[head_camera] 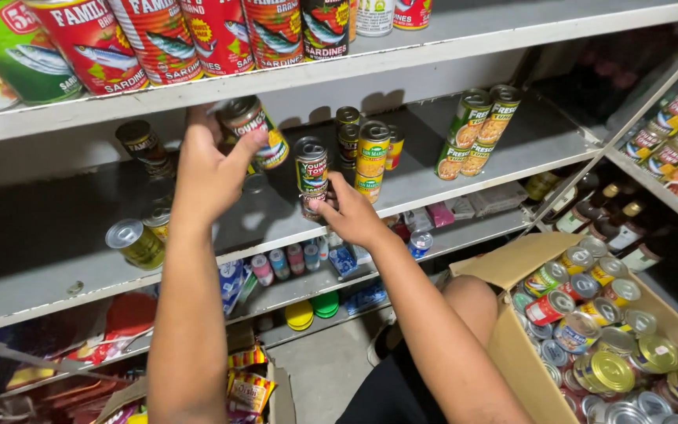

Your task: Organizing and restocking various canned food products on shelves from a cardboard box.

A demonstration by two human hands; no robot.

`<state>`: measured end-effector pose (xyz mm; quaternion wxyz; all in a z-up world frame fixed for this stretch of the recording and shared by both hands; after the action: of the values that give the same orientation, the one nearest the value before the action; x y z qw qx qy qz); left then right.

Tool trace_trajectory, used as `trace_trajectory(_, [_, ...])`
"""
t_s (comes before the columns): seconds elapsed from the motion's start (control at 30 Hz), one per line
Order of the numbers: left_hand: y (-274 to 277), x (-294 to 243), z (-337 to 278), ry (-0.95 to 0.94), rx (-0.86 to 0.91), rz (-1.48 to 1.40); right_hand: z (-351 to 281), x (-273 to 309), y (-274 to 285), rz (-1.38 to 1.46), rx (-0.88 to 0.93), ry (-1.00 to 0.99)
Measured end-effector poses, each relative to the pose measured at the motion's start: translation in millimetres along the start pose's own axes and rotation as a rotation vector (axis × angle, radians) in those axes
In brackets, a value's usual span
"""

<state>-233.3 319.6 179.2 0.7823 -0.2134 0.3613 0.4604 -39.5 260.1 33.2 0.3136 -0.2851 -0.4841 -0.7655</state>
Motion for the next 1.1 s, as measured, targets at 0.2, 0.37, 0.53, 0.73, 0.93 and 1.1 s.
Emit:
trace_trajectory(0.2, [-27,-11,14,-0.067,0.086,0.069,0,5,0,-0.005,0.035,0.053])
trace_trajectory(0.37, [-48,-2,17,0.080,0.123,0.095,0,3,2,0.045,0.054,0.003])
trace_trajectory(0.53, [-47,40,17,-0.008,0.148,-0.063,-1,0,-2,0.093,0.072,0.015])
trace_trajectory(0.73, [-51,76,6,0.084,0.072,-0.246,-1,5,-1,0.102,0.068,0.017])
trace_trajectory(0.93, [-50,84,-8,0.089,0.062,-0.296,0,8,-4,0.207,0.073,0.083])
trace_trajectory(1.1, [-60,87,-19,0.148,0.080,-0.145,-6,8,2,-0.050,-0.048,0.079])
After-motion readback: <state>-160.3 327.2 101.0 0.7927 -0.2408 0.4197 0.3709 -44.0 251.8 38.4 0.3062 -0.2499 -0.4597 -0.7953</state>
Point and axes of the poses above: each hand's wrist, its own z-axis towards the middle knuckle, its own y-axis out of the back of the hand, x = y × z, the point moved 8 cm from there along z, towards the middle knuckle, and after that the axes turned 13 degrees about -z, right-handed, at the moved point
